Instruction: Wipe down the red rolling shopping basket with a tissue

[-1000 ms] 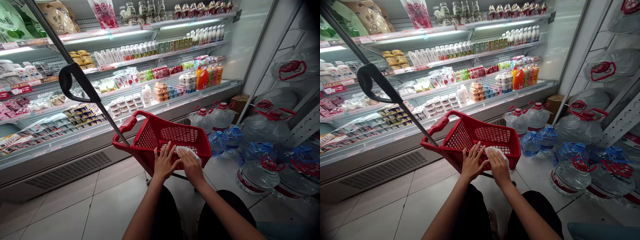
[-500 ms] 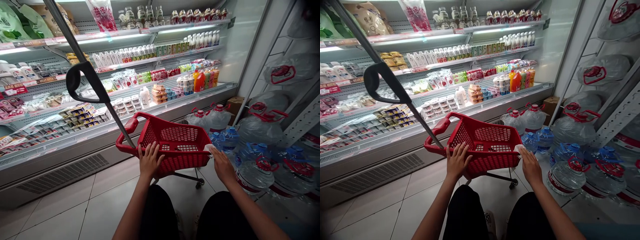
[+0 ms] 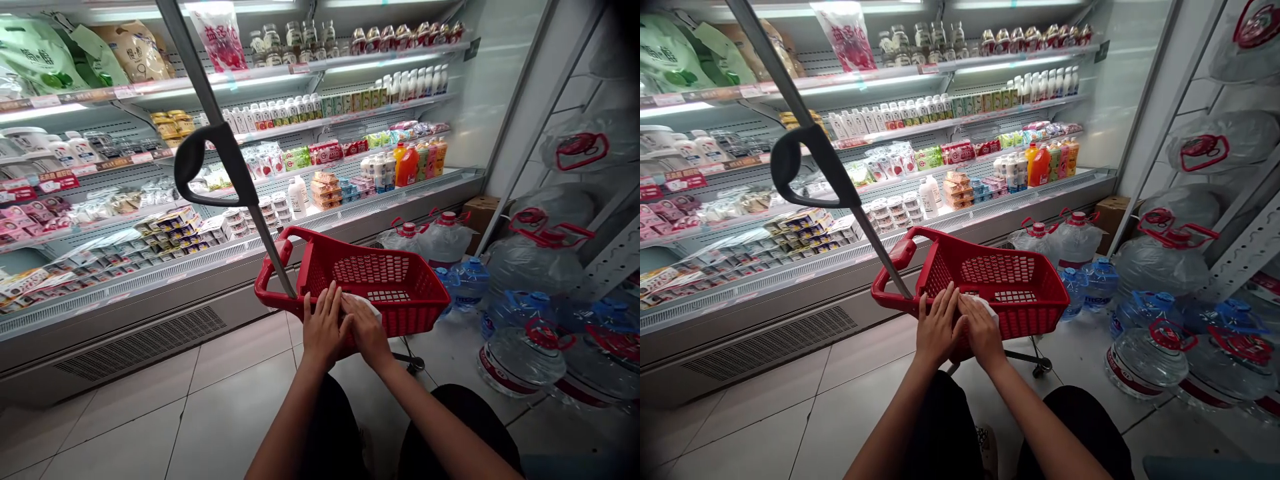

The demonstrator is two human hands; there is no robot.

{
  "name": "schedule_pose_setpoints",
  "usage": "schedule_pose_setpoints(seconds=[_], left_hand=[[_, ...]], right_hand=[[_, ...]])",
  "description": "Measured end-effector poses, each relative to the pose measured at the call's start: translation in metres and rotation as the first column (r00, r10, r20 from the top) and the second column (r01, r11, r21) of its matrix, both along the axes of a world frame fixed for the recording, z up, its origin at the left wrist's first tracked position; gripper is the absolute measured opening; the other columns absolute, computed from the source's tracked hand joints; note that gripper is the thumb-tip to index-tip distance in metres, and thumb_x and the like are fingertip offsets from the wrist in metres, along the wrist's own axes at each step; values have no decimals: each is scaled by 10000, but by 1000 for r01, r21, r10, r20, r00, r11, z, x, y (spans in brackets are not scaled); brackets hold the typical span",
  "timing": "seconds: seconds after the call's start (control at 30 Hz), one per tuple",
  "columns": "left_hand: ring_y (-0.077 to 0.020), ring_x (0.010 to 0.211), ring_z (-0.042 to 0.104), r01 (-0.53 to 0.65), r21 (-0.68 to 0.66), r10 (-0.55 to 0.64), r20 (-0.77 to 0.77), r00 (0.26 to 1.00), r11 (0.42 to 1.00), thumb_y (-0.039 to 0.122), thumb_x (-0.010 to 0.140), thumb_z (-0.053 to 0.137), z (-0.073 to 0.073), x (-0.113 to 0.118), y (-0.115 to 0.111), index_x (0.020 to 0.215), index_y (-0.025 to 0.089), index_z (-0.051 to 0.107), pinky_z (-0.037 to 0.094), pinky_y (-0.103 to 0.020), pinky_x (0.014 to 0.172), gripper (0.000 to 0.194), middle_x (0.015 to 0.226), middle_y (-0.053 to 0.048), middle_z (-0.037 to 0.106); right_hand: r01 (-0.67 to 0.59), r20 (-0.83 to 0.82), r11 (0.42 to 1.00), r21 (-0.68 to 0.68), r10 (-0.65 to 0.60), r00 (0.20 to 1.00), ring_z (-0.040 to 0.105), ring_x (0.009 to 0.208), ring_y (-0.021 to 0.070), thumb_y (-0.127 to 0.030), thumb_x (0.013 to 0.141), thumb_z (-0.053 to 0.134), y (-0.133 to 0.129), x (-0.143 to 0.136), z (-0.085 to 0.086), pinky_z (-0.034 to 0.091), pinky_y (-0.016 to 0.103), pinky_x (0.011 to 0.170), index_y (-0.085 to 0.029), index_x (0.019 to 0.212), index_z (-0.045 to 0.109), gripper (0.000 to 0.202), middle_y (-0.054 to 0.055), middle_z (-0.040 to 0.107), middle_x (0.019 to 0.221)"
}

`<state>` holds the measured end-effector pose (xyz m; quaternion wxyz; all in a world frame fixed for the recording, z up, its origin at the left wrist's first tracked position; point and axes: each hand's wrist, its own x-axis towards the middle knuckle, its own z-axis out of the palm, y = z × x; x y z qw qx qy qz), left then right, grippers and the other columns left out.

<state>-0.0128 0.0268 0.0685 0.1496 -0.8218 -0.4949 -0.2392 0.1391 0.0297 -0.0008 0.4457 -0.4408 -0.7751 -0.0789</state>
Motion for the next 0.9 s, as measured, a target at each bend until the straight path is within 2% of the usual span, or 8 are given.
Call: schedule_pose_setpoints(seconds=[0.17,0.27,0.4,0.5,0.57,0.77,0.83,0.9], left_hand=[[-242,1526,385,-20,13,20,9,1000,1000,485,1060,427,18,-25,3,1618,275,357,105,-446,1343,600,1665,4,372],[-242,1511,411,-31,16,30,20,999,999,489,1064,416,21,-27,8,1578,247,431,122,-449,1343,568,1634,-10,435],[-269,1454,485,-47,-1,48,30,998,999,494,1060,425,17,-18,10,1511,213,527,168,-457,1331,540,1566,-47,535],[-291,1475,454,-54,-6,54,41,998,999,503,1047,452,18,-11,8,1556,205,469,242,-454,1301,590,1601,-70,489],[-296,1507,409,-46,-9,46,42,998,999,516,1043,459,20,-6,4,1612,204,367,252,-472,1288,655,1656,-94,398],[-343,1565,285,-18,-39,22,106,994,999,585,1027,474,37,4,-3,1672,283,149,233,-569,1257,783,1747,-127,-82],[-337,1575,262,-3,-57,11,147,989,998,583,1026,481,43,3,-3,1672,307,122,250,-562,1251,789,1739,-114,-154],[-327,1582,244,15,-66,-4,165,986,998,566,1030,484,45,1,-3,1672,314,105,265,-549,1249,787,1738,-109,-166]], right_hand=[[95,13,994,-50,-95,995,418,1501,206,-31,994,279,-10,63,-14,361,475,1258,-277,1653,259,703,37,479,1605],[168,13,983,-74,-167,986,414,1504,214,0,959,250,-13,98,-25,356,488,1261,-287,1652,260,750,29,464,1616],[208,-6,975,-76,-209,978,433,1492,228,-2,943,269,-12,107,-31,373,498,1252,-286,1654,260,766,29,479,1605],[210,-55,976,-64,-213,975,452,1480,230,0,943,272,-8,87,-26,373,505,1250,-272,1644,298,752,44,506,1585],[149,-69,987,-52,-152,986,472,1467,227,-16,959,289,-5,61,-16,373,502,1249,-261,1633,329,718,55,529,1567],[-148,-118,989,-5,147,982,527,1418,239,-188,1021,471,12,-43,31,416,452,1220,-223,1589,417,573,87,585,1515],[-200,-107,980,-1,199,974,537,1407,249,-213,1012,516,18,-61,40,434,441,1207,-225,1578,436,572,90,591,1508],[-217,-100,976,-9,215,971,550,1392,243,-207,1015,515,20,-61,41,442,440,1200,-243,1576,437,568,78,601,1499]])
